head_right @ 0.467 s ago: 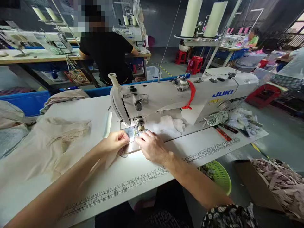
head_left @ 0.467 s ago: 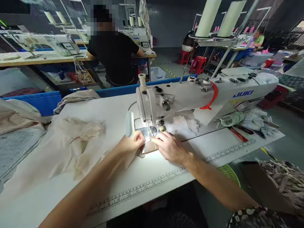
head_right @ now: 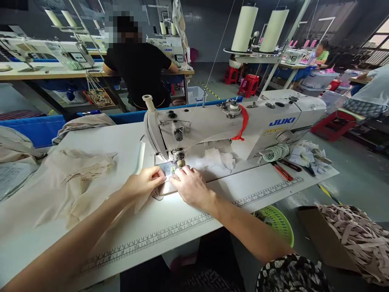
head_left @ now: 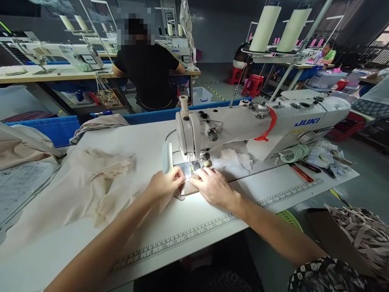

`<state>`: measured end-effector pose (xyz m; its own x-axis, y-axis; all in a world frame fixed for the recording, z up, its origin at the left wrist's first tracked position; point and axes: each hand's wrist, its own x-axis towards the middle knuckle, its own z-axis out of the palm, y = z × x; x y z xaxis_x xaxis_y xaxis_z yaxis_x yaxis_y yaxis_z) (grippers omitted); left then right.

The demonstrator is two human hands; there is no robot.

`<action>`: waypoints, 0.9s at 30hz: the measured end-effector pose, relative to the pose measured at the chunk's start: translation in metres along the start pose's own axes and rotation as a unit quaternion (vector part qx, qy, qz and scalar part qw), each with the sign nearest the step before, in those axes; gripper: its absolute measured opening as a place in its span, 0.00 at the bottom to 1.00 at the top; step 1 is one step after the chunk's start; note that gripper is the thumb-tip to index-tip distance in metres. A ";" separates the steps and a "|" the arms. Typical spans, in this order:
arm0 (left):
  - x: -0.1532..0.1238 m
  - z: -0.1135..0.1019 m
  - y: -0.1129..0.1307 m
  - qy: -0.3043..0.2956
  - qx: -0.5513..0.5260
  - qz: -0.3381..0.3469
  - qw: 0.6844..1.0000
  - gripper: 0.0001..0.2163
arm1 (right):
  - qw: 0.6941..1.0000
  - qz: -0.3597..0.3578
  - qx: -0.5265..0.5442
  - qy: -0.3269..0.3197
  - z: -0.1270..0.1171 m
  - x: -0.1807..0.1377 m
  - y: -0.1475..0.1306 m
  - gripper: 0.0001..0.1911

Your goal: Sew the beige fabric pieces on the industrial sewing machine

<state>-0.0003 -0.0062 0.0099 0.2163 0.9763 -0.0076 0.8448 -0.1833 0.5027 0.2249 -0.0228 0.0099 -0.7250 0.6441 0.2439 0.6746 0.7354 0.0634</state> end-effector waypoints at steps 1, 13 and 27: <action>-0.004 -0.001 0.002 0.026 0.051 0.030 0.998 0.08 | 1.000 -0.002 -0.003 -0.004 0.000 0.000 0.000 0.18; -0.050 0.035 0.015 0.201 0.195 0.331 0.901 0.16 | 1.000 -0.012 0.003 0.010 0.008 0.000 0.001 0.18; -0.024 0.041 0.000 0.183 0.176 0.323 0.912 0.17 | 0.989 0.083 0.049 0.111 0.011 -0.004 0.026 0.17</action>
<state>0.0146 -0.0345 -0.0251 0.6018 0.6124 0.5126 0.7173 -0.6966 -0.0099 0.2435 -0.0039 -0.0004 -0.5496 0.7034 0.4508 0.7575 0.6471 -0.0863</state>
